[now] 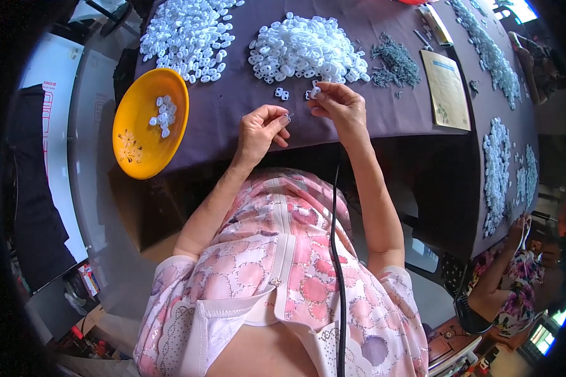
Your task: The person picks up plastic components from piles on the table, snaps pieces together by hand, and places assembled items into a yellow bowl.
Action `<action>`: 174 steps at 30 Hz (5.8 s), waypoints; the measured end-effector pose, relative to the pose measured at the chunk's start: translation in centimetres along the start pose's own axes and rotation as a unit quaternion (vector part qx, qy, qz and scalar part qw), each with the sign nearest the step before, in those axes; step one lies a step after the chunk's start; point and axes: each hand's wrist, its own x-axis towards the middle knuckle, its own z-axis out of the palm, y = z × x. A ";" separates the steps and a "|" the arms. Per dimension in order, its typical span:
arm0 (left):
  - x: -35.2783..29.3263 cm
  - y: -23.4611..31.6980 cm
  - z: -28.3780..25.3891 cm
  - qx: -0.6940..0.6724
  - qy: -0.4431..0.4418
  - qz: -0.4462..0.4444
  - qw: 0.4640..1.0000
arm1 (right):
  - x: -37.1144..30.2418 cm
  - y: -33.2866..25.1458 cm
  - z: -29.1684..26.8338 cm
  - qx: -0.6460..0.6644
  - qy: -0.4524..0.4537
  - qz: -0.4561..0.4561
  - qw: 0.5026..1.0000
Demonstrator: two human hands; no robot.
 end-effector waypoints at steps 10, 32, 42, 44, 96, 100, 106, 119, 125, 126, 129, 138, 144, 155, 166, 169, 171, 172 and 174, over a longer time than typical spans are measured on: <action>0.1 -0.4 0.0 0.003 0.002 0.000 1.000 | -0.9 1.0 0.5 0.083 -0.036 0.026 0.996; 0.1 0.4 -0.2 -0.015 0.000 -0.011 1.000 | -2.0 1.7 1.6 0.062 -0.026 -0.009 0.998; 0.1 0.4 -0.2 -0.013 -0.001 -0.009 1.000 | -2.1 2.1 1.8 0.067 -0.038 -0.035 0.996; 0.1 0.2 -0.2 -0.012 0.000 -0.012 1.000 | -2.2 2.0 2.0 0.089 -0.028 -0.045 0.995; 0.0 0.7 -0.2 -0.070 0.007 -0.043 0.997 | -2.7 2.8 3.2 -0.031 -0.042 -0.064 0.997; 0.0 0.1 0.1 -0.077 -0.008 -0.026 0.997 | -3.0 2.3 3.6 -0.062 -0.045 -0.074 0.994; -0.4 0.7 0.6 0.087 0.002 -0.006 0.996 | -3.0 2.3 2.6 -0.186 -0.055 -0.126 0.973; -0.3 -0.2 0.9 0.142 0.017 0.063 0.988 | -3.2 2.6 2.2 -0.381 -0.047 -0.319 0.866; -0.5 0.3 0.8 0.132 0.005 0.036 0.991 | -3.4 2.9 2.1 -0.322 -0.035 -0.306 0.895; -0.5 0.3 0.8 0.141 0.005 0.038 0.989 | -3.4 2.9 2.1 -0.322 -0.033 -0.306 0.895; 0.0 -1.0 0.6 0.188 0.018 0.116 0.975 | -3.4 2.8 2.3 -0.331 -0.029 -0.313 0.889; 0.5 -1.8 0.5 0.253 0.038 0.249 0.934 | -3.4 3.3 2.3 -0.333 -0.001 -0.328 0.884; 0.4 -1.8 0.4 0.242 0.029 0.216 0.945 | -3.3 3.5 2.3 -0.341 -0.009 -0.345 0.875; 0.7 -1.6 0.3 0.262 0.019 0.243 0.934 | -3.1 3.7 2.2 -0.356 -0.003 -0.388 0.850; 0.9 -2.0 0.0 0.208 -0.004 0.175 0.962 | -2.5 4.0 1.7 -0.387 -0.032 -0.387 0.837; 0.2 1.3 0.1 0.123 -0.038 -0.028 0.991 | -3.4 3.5 2.0 -0.381 -0.021 -0.364 0.850; 0.3 1.0 -0.1 0.113 -0.033 -0.032 0.993 | -3.5 3.2 2.4 -0.374 -0.012 -0.354 0.857; 0.2 0.9 -0.1 0.103 -0.029 -0.037 0.994 | -3.6 3.3 2.4 -0.379 -0.012 -0.348 0.857; 0.3 0.9 -0.2 0.106 -0.034 -0.038 0.993 | -3.6 3.4 2.5 -0.383 -0.012 -0.341 0.858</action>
